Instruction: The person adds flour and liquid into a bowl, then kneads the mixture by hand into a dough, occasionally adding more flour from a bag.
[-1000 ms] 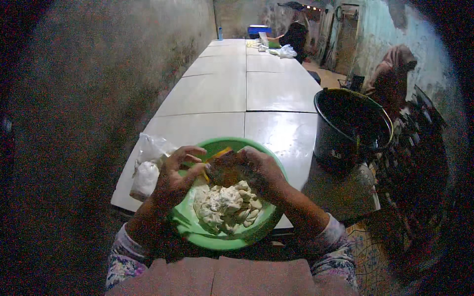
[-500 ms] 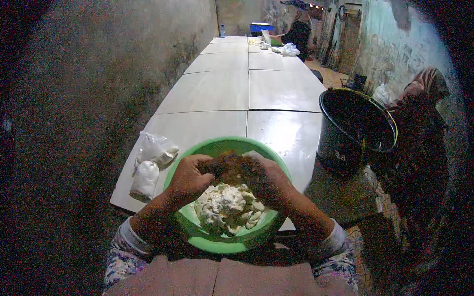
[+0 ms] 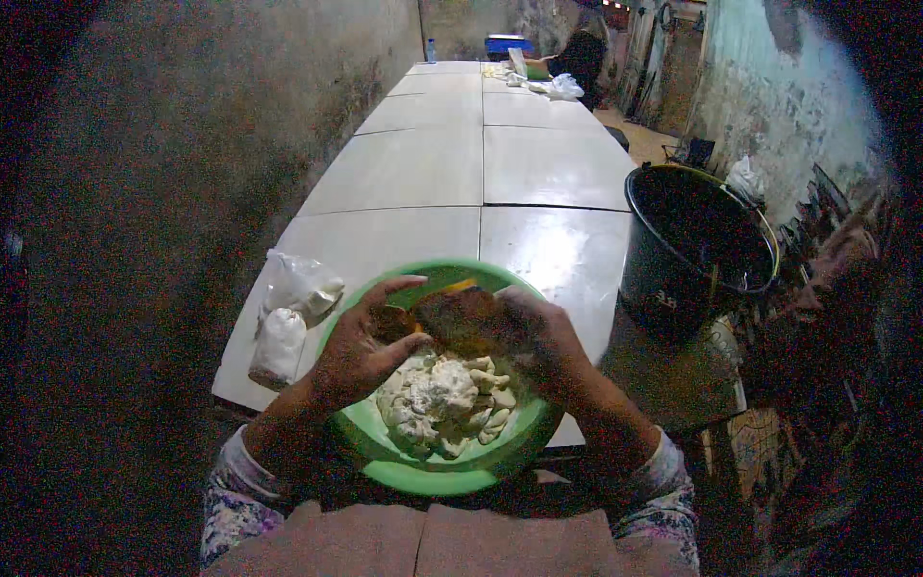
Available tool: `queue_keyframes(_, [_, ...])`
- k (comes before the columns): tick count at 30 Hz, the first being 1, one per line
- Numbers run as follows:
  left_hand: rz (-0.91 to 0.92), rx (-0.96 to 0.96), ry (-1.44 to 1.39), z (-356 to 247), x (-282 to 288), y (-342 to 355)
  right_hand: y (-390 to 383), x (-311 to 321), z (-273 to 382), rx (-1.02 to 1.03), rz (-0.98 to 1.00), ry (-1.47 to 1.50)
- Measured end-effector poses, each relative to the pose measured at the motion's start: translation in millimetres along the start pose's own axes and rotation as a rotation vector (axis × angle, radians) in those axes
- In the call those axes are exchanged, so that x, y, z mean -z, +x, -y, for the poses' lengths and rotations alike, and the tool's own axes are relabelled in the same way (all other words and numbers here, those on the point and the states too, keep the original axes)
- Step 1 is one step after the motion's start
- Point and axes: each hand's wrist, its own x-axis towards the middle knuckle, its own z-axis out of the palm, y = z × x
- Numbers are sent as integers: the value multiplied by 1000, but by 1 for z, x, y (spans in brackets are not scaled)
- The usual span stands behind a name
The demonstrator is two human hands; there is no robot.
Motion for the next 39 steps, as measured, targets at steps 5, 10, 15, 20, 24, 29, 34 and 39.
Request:
queue_keyframes(5, [19,-40,70,14,1,1,-3,4,-1,5,58,-74])
queue_keyframes(10, [77,31,-99,9,1,-4,-3,2,3,-8,80,-27])
queue_keyframes(15, [30,63,-25,20,10,0,-7,-7,3,31,103,53])
queue_keyframes(20, [-6,-60,-77,16,10,-3,-2,-8,-8,-39,37,102])
queue_keyframes(24, [-134,-195,351,-3,32,-4,1,9,-11,-48,80,307])
queue_keyframes(29, [-59,-457,856,-13,28,-1,6,10,-9,-256,250,538])
queue_keyframes(34, [-153,-548,867,-6,26,16,2,11,2,-350,294,406])
queue_keyframes(39, [-546,-291,614,30,81,-4,-25,35,18,-81,157,15])
